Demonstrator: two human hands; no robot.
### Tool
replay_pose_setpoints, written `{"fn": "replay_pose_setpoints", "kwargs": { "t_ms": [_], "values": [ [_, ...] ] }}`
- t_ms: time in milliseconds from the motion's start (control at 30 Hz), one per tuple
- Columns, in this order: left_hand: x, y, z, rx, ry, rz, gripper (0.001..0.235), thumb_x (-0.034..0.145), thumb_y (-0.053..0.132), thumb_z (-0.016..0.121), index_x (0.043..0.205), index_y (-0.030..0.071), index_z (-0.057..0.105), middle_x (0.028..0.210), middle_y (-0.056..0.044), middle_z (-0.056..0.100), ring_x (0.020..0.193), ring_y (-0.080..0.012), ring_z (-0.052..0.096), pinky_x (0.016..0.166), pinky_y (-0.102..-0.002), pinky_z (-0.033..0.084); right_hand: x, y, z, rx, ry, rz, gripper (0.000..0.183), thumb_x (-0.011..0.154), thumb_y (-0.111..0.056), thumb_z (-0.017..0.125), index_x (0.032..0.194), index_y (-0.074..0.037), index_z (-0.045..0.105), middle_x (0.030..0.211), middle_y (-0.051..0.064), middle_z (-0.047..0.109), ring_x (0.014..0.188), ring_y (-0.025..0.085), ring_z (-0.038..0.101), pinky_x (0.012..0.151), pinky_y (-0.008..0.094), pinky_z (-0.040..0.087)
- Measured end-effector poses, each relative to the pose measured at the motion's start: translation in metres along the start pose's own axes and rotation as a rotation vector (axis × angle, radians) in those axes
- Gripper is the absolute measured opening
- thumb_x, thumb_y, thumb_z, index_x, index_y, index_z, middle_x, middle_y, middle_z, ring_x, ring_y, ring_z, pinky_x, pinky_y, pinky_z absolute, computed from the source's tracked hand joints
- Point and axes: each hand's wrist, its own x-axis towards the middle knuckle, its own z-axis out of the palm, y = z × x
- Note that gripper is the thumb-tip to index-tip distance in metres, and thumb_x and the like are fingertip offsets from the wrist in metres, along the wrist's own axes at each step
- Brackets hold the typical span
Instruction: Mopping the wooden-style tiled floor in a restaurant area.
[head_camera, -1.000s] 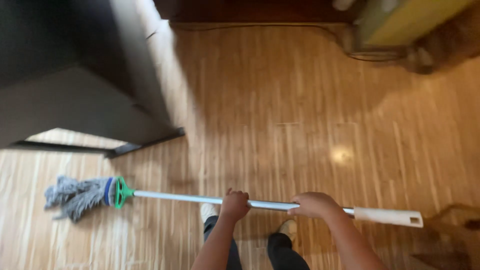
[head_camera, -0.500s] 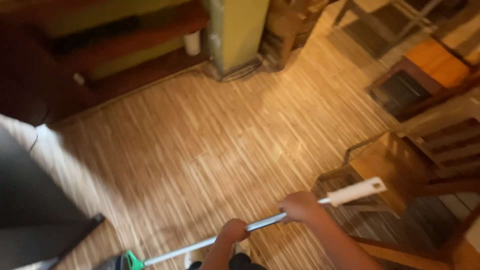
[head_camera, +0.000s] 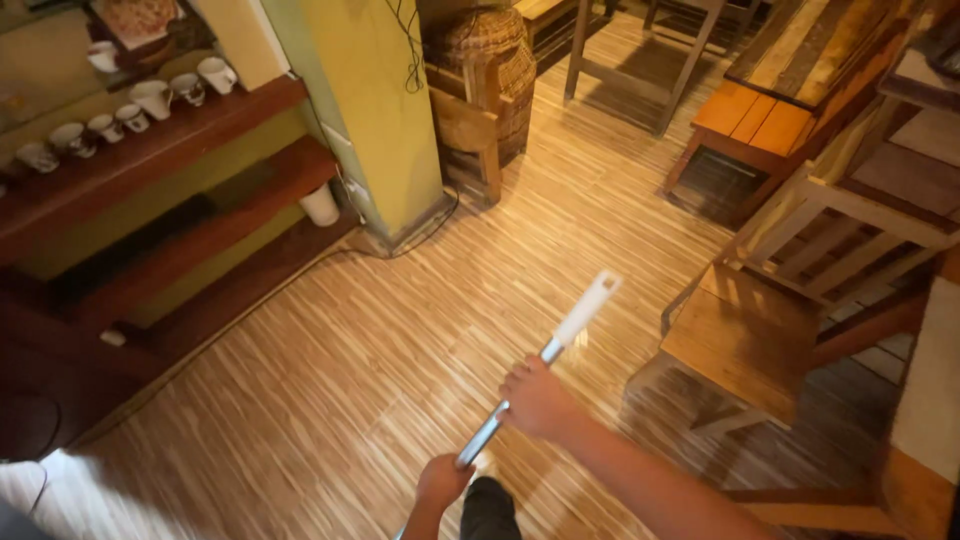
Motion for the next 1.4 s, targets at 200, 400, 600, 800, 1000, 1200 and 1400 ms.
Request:
{"fn": "replay_pose_setpoints", "kwargs": {
  "t_ms": [200, 400, 600, 800, 1000, 1200, 1400],
  "values": [
    [0.086, 0.078, -0.068, -0.164, 0.137, 0.014, 0.034, 0.082, 0.044, 0.068, 0.094, 0.013, 0.077, 0.095, -0.018, 0.073, 0.094, -0.0397, 0.068, 0.082, -0.050, 0.056, 0.090, 0.099, -0.024, -0.184, 0.195, -0.050, 0.029, 0.089, -0.034, 0.066, 0.066, -0.016, 0.063, 0.069, 0.002, 0.063, 0.079, 0.022, 0.058, 0.084, 0.041, 0.038],
    [0.201, 0.129, -0.117, -0.230, 0.028, 0.136, 0.038, 0.082, 0.045, 0.068, 0.095, 0.010, 0.076, 0.094, -0.019, 0.074, 0.094, -0.0373, 0.071, 0.083, -0.045, 0.057, 0.174, 0.186, -0.030, -0.321, 0.248, -0.058, 0.031, 0.085, -0.027, 0.065, 0.056, -0.019, 0.058, 0.061, -0.001, 0.059, 0.070, 0.020, 0.056, 0.080, 0.040, 0.038],
    [0.283, 0.166, -0.153, -0.127, -0.091, 0.170, 0.040, 0.084, 0.046, 0.069, 0.098, 0.009, 0.076, 0.098, -0.019, 0.074, 0.096, -0.0392, 0.069, 0.085, -0.046, 0.056, 0.225, 0.253, -0.035, -0.332, 0.228, -0.009, 0.026, 0.085, -0.026, 0.065, 0.060, -0.018, 0.060, 0.063, -0.002, 0.059, 0.073, 0.019, 0.056, 0.084, 0.036, 0.039],
    [0.331, 0.179, -0.171, -0.151, -0.088, 0.062, 0.038, 0.080, 0.046, 0.073, 0.102, 0.014, 0.076, 0.100, -0.016, 0.074, 0.098, -0.0367, 0.070, 0.086, -0.045, 0.056, 0.265, 0.304, -0.022, -0.247, 0.154, -0.067, 0.026, 0.086, -0.030, 0.065, 0.063, -0.018, 0.062, 0.067, -0.002, 0.061, 0.077, 0.019, 0.057, 0.082, 0.038, 0.039],
    [0.401, 0.199, -0.167, -0.046, -0.084, -0.037, 0.038, 0.083, 0.047, 0.072, 0.097, 0.012, 0.078, 0.099, -0.017, 0.075, 0.096, -0.0375, 0.070, 0.086, -0.046, 0.056, 0.300, 0.388, 0.017, -0.200, 0.068, -0.164, 0.023, 0.087, -0.032, 0.064, 0.067, -0.021, 0.063, 0.070, -0.003, 0.059, 0.082, 0.019, 0.057, 0.086, 0.038, 0.038],
    [0.491, 0.211, -0.141, -0.101, -0.006, -0.021, 0.037, 0.078, 0.043, 0.077, 0.101, 0.014, 0.077, 0.099, -0.018, 0.074, 0.098, -0.0371, 0.070, 0.086, -0.046, 0.057, 0.329, 0.492, 0.046, -0.100, -0.041, -0.276, 0.015, 0.088, -0.032, 0.064, 0.078, -0.022, 0.065, 0.081, -0.002, 0.061, 0.090, 0.019, 0.059, 0.087, 0.040, 0.038],
    [0.556, 0.279, -0.123, -0.099, 0.122, -0.269, 0.036, 0.081, 0.040, 0.075, 0.106, 0.015, 0.077, 0.105, -0.017, 0.075, 0.105, -0.0358, 0.071, 0.092, -0.046, 0.055, 0.340, 0.595, 0.056, -0.135, 0.083, -0.437, 0.016, 0.084, -0.019, 0.062, 0.099, -0.019, 0.068, 0.091, -0.004, 0.061, 0.099, 0.015, 0.058, 0.091, 0.034, 0.040]
  ]
}}
